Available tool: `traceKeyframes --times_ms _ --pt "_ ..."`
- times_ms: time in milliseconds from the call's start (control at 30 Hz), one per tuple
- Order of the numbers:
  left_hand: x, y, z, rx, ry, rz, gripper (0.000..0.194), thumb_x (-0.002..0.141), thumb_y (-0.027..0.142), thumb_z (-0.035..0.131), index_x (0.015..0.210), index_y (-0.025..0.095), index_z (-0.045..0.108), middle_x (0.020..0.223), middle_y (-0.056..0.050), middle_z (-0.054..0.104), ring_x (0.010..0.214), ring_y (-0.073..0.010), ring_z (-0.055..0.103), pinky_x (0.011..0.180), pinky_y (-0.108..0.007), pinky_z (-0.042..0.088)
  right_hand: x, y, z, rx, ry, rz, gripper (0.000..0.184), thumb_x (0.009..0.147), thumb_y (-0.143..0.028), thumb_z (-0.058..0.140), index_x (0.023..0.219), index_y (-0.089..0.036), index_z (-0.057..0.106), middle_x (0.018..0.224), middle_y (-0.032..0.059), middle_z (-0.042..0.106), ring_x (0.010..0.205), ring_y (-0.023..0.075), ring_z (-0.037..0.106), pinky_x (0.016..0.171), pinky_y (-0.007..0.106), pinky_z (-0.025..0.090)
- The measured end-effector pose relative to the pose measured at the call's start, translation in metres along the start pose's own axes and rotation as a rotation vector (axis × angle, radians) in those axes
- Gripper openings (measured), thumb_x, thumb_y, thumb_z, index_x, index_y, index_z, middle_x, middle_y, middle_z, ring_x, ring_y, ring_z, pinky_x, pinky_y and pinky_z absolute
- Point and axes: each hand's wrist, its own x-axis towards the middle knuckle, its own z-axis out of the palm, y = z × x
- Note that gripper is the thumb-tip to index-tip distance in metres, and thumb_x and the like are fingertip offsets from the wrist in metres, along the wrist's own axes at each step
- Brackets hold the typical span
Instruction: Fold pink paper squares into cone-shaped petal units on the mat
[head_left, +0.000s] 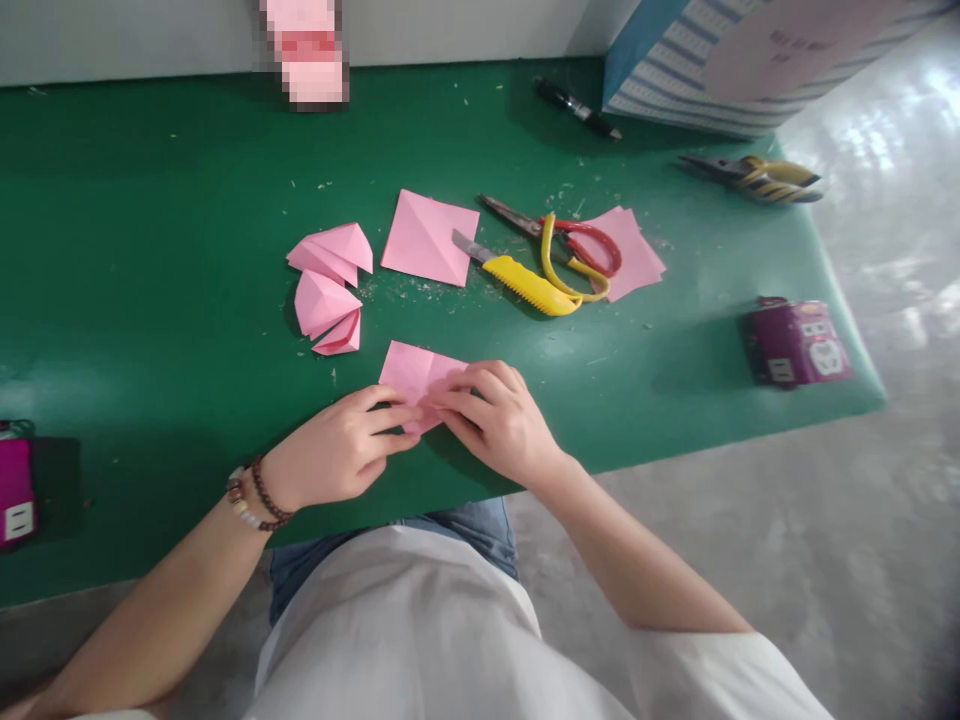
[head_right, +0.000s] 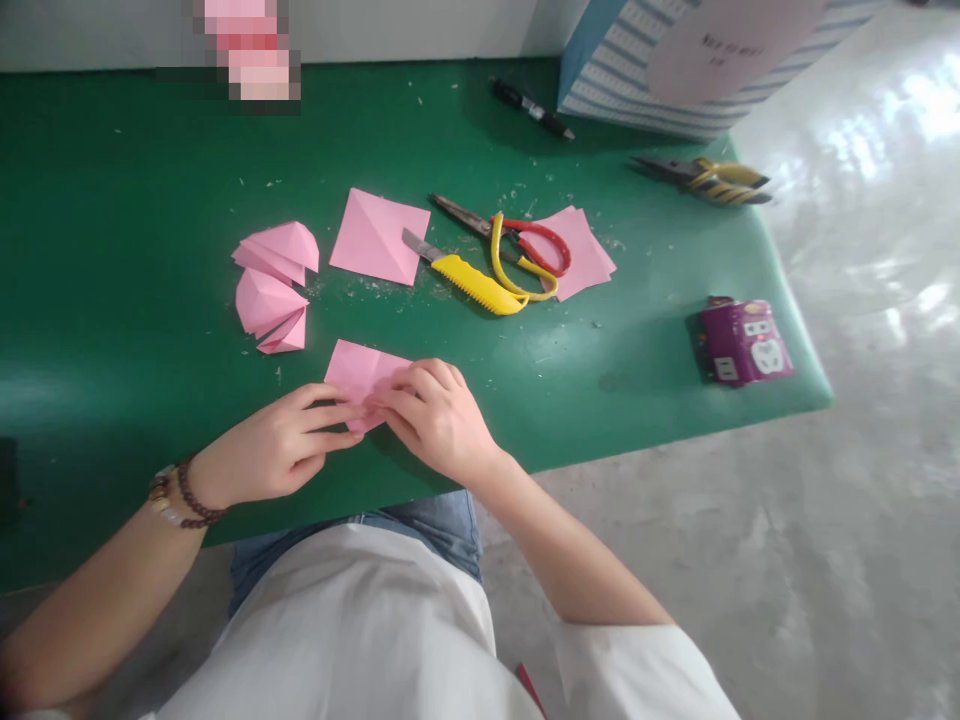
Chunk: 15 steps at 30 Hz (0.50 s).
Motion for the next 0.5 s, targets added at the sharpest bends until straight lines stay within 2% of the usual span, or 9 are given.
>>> traceKeyframes --times_ms 100,167,300,500 --pt "0.000 0.000 0.000 -0.019 -0.003 -0.009 0.038 0.084 0.002 0.051 0.117 0.014 0.065 0.133 -0.008 0.061 0.125 -0.0271 0.048 0.106 -0.047 0.048 -0.013 -0.022 -0.002 -0.044 0.098 0.083 0.019 0.090 -0.021 0.060 0.106 -0.024 0.070 0.129 0.0122 0.059 0.132 0.0343 0.044 0.102 0.057 0.043" --pt "0.000 0.000 0.001 -0.035 -0.009 -0.014 0.036 0.086 0.003 0.050 0.117 0.014 0.065 0.135 -0.007 0.060 0.126 -0.0269 0.047 0.107 -0.047 0.048 -0.023 -0.040 0.001 -0.051 0.072 0.136 0.021 0.090 -0.023 0.059 0.108 -0.025 0.069 0.138 0.0105 0.054 0.141 0.0377 0.033 0.110 0.065 0.032" --pt "-0.002 -0.001 0.001 -0.037 -0.022 -0.028 0.035 0.085 0.003 0.052 0.115 0.013 0.066 0.136 -0.008 0.059 0.128 -0.0288 0.045 0.107 -0.049 0.047 -0.036 -0.063 0.012 -0.018 0.026 0.244 0.026 0.093 -0.022 0.052 0.114 -0.023 0.069 0.147 0.0111 0.047 0.147 0.0397 0.020 0.110 0.070 0.029" --pt "-0.002 0.000 0.001 -0.030 -0.029 -0.037 0.034 0.085 0.004 0.053 0.114 0.014 0.067 0.134 -0.008 0.061 0.129 -0.0282 0.045 0.107 -0.047 0.047 -0.034 -0.062 0.017 -0.003 -0.025 0.271 0.032 0.095 -0.022 0.048 0.122 -0.018 0.065 0.148 0.0148 0.046 0.148 0.0405 0.018 0.108 0.072 0.030"
